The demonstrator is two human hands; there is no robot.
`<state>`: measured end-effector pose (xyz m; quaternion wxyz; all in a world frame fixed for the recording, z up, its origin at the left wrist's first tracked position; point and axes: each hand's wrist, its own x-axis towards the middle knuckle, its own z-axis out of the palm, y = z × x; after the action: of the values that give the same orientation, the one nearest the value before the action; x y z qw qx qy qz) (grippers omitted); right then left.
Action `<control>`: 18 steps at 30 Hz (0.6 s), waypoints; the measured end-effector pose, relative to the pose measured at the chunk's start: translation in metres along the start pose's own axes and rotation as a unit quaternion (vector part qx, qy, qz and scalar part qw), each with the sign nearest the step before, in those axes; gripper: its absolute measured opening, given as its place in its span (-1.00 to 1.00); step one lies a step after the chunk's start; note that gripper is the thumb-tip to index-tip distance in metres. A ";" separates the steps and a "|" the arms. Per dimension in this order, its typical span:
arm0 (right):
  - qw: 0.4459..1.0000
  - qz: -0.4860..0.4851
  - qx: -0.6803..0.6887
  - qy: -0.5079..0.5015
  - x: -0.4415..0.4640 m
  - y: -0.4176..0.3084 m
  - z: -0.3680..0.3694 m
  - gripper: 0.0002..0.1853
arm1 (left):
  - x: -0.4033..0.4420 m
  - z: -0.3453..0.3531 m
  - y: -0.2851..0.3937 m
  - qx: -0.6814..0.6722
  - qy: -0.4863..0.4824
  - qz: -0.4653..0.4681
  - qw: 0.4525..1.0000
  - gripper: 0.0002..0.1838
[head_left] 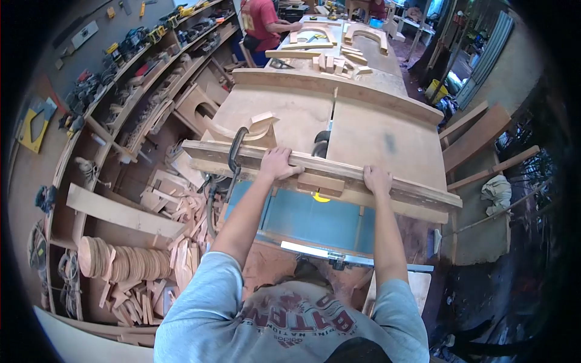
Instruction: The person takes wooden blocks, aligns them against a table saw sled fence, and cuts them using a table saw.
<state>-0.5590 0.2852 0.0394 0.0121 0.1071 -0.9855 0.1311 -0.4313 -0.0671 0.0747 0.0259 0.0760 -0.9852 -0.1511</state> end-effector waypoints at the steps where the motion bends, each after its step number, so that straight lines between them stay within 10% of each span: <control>1: 1.000 -0.006 0.005 0.010 -0.019 0.000 -0.003 -0.40 | -0.017 -0.002 0.000 0.000 -0.004 -0.005 1.000 0.03; 12: 0.992 -0.029 0.056 -0.112 -0.145 0.005 -0.027 -0.55 | -0.170 0.009 0.004 -0.032 0.149 0.072 0.986 -0.37; 15: 0.971 -0.063 0.121 -0.197 -0.114 -0.025 -0.026 -0.60 | -0.142 -0.034 0.031 -0.150 -0.066 -0.024 0.986 -0.48; 18: 0.928 -0.162 0.203 -0.266 -0.083 -0.052 0.021 -0.62 | -0.105 -0.002 0.024 -0.162 -0.025 0.033 0.986 -0.55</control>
<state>-0.4662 0.2477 0.0278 -0.2512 0.2962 -0.8743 0.2911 -0.3309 -0.0283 0.0807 0.0184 0.0349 -0.9500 -0.3097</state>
